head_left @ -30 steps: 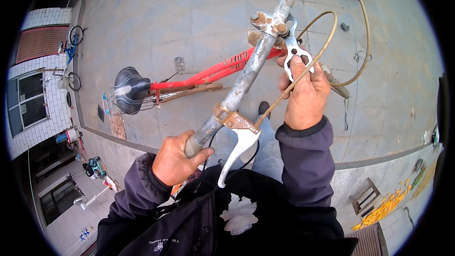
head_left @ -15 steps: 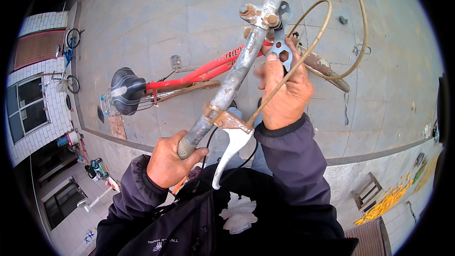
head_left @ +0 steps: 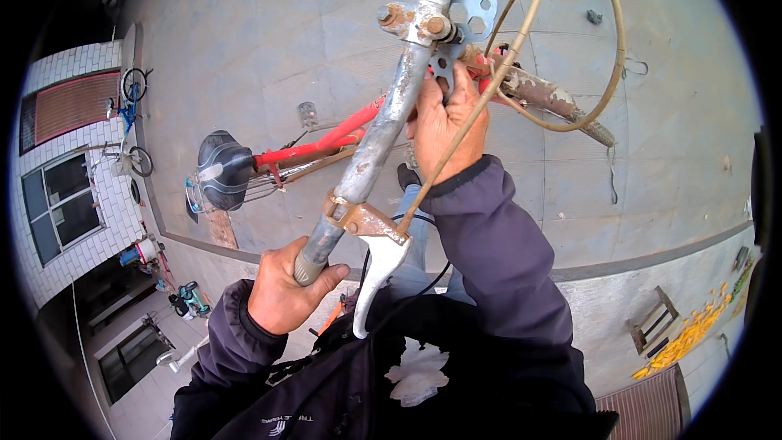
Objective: The person uses a multi-tool wrench to tighten a bolt on the bicycle handlebar stem. After securing the handlebar, the person picks up a cloth and wipes the red bicycle frame and the seat area.
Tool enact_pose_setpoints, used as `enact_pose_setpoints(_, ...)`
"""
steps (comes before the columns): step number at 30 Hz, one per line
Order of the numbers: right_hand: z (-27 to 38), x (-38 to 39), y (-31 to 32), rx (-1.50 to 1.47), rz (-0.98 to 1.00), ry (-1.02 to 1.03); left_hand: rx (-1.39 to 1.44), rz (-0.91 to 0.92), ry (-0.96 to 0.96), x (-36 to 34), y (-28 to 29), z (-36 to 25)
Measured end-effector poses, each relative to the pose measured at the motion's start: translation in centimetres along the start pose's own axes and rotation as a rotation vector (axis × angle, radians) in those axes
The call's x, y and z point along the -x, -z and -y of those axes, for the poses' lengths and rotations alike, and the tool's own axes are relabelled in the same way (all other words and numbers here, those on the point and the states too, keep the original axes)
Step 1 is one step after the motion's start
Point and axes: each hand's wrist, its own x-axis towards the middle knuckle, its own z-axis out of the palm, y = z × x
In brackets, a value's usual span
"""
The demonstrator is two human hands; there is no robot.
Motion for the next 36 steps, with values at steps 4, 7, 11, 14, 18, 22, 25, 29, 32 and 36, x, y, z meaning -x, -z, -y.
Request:
enact_pose_setpoints(4,1.2,0.2,0.2,-0.195,-0.020,-0.134,0.041,0.011,0.067,0.1,0.0,-0.7)
enact_pose_setpoints(7,1.1,1.0,1.2,-0.237,0.043,-0.145,0.017,0.014,0.051,-0.1,-0.2,-0.2)
enact_pose_setpoints(11,1.0,1.5,1.8,-0.284,0.073,-0.056,0.068,-0.016,0.084,0.0,-0.4,0.0)
enact_pose_setpoints(14,1.5,1.3,2.7,-0.324,0.180,-0.152,0.033,-0.018,0.111,0.2,-0.3,0.1)
enact_pose_setpoints(18,2.4,1.0,3.8,-0.089,0.165,-0.038,0.007,-0.019,0.094,0.1,-0.4,-0.4)
enact_pose_setpoints(22,4.5,0.8,4.3,-0.062,0.093,-0.014,0.026,-0.014,0.080,0.0,-0.4,-0.5)
enact_pose_setpoints(25,5.4,0.3,4.9,0.017,0.186,-0.039,0.015,-0.018,0.090,0.2,-0.4,-0.2)
enact_pose_setpoints(29,5.5,-0.2,5.3,0.132,0.225,0.050,-0.009,-0.026,0.086,0.1,-0.5,-0.4)
enact_pose_setpoints(32,6.3,-0.5,6.2,0.281,0.344,0.012,-0.004,-0.033,0.094,0.1,-0.5,-0.5)
enact_pose_setpoints(36,7.2,-0.7,7.3,0.295,0.445,-0.048,-0.022,-0.033,0.078,0.1,-0.5,-0.5)
